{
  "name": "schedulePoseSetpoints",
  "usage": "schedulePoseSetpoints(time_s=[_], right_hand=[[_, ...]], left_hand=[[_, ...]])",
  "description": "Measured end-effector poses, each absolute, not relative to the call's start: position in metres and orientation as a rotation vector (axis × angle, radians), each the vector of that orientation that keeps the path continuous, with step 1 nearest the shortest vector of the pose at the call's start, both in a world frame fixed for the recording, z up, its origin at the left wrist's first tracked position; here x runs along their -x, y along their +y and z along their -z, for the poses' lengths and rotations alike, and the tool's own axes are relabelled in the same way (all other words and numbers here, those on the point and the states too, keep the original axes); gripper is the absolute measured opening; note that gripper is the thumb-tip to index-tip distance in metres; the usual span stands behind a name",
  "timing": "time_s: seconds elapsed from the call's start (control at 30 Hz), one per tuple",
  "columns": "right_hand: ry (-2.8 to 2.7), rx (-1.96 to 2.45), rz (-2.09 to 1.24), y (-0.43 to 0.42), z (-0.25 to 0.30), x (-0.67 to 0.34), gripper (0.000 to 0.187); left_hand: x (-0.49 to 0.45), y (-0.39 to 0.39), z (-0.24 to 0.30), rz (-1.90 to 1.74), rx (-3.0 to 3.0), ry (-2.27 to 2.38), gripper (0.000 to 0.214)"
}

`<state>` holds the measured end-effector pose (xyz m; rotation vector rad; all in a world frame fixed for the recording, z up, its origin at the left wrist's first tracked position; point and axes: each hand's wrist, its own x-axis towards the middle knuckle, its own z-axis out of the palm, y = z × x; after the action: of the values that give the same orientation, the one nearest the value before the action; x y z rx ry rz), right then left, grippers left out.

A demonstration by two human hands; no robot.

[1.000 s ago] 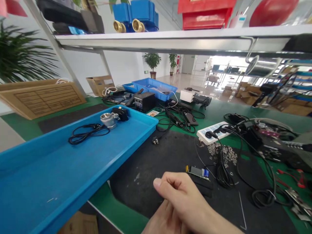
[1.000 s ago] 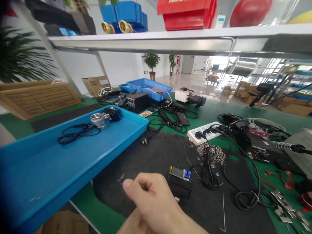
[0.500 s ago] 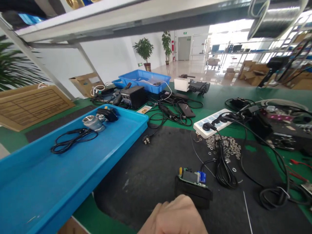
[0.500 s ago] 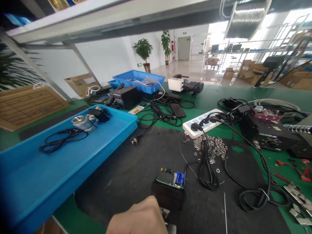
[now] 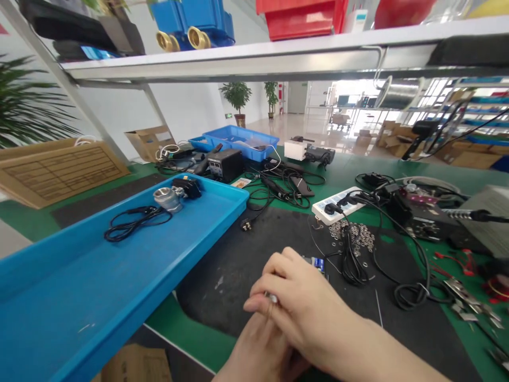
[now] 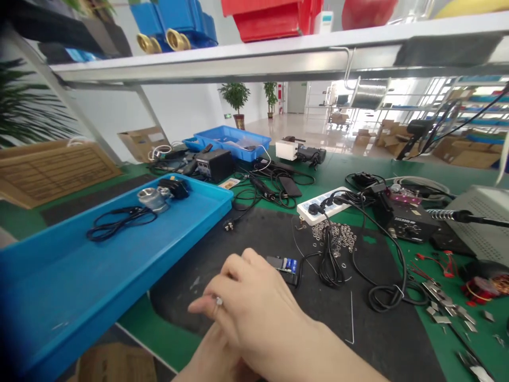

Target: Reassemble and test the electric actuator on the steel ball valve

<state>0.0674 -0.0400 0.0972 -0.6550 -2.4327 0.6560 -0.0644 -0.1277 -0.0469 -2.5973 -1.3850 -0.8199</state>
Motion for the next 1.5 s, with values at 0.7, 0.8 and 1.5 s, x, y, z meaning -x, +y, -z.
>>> schedulePoseSetpoints(time_s=[0.7, 0.8, 1.5], right_hand=[[-2.256, 1.059, -0.665, -0.075, -0.042, -0.196, 0.013], [-2.263, 1.115, -0.566, -0.075, -0.030, -0.207, 0.016], [-2.447, 0.814, 0.238, -0.083, -0.040, -0.196, 0.017]], left_hand=[[0.064, -0.113, 0.024, 0.666, 2.765, -1.613, 0.060], [0.064, -0.113, 0.024, 0.662, 2.767, -1.618, 0.065], [0.066, -0.108, 0.032, 0.756, 2.673, -1.422, 0.063]])
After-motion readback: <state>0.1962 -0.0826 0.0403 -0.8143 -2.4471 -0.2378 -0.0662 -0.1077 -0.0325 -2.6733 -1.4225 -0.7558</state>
